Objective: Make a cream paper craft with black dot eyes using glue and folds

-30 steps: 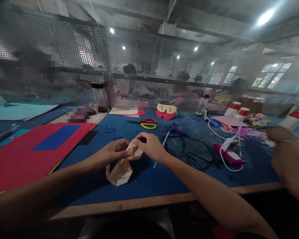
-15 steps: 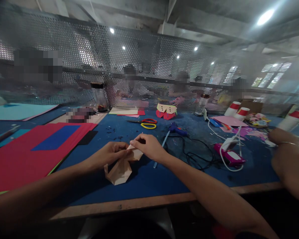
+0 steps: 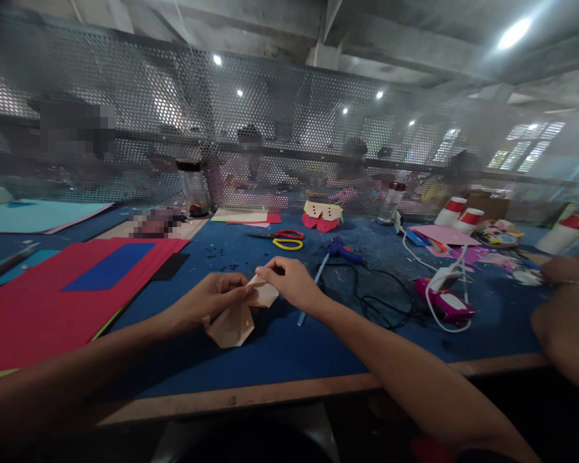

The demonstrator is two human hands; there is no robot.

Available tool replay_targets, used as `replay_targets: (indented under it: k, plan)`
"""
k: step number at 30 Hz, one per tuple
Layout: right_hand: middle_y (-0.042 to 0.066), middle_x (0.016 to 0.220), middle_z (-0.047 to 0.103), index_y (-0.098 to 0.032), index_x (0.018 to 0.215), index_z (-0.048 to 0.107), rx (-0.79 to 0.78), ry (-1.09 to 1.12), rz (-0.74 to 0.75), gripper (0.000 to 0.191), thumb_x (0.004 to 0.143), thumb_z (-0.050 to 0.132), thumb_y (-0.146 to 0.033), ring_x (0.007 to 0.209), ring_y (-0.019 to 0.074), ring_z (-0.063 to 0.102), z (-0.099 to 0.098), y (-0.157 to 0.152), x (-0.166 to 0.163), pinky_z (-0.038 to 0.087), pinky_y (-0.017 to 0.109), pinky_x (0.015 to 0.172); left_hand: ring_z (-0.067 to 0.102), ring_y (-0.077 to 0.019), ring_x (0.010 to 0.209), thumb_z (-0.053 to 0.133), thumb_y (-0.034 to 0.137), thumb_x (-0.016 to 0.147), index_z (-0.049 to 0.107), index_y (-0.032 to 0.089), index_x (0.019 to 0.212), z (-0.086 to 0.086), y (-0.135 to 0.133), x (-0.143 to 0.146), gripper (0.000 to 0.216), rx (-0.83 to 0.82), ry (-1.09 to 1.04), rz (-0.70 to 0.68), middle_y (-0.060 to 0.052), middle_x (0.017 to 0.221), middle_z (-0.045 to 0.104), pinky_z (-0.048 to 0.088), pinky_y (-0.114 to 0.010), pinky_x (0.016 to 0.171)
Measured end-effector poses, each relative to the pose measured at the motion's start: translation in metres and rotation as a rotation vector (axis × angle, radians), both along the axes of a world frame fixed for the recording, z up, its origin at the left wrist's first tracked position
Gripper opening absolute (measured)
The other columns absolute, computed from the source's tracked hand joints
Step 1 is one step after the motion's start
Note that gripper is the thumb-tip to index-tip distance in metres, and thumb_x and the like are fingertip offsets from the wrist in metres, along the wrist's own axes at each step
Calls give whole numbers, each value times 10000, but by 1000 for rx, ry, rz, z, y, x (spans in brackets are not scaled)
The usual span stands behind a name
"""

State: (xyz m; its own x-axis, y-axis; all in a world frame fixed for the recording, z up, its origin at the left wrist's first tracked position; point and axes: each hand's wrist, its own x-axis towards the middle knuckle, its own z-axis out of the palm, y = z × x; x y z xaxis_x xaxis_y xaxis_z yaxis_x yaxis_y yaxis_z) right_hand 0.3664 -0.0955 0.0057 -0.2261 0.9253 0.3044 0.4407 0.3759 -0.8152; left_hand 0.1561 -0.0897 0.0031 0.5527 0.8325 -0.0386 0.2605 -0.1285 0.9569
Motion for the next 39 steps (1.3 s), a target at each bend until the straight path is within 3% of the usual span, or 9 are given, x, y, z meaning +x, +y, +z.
replay_targets:
  k: [21, 39]
  plan:
    - [-10, 721, 612, -174, 767, 660, 11, -9, 35, 321, 929, 617, -448, 682, 137, 520, 2, 1, 3, 380, 259, 635, 704, -213, 631, 738, 581, 792, 647, 189, 771, -1, -1, 2, 402, -100, -54, -33, -82, 760, 791, 502, -287, 580]
    - [-10, 736, 608, -171, 779, 651, 16, -4, 55, 344, 934, 612, -475, 691, 134, 522, 2, 1, 3, 385, 255, 644, 677, -181, 589, 748, 601, 788, 619, 196, 766, -10, 6, -1, 426, -108, -56, -52, -39, 727, 772, 462, -257, 539]
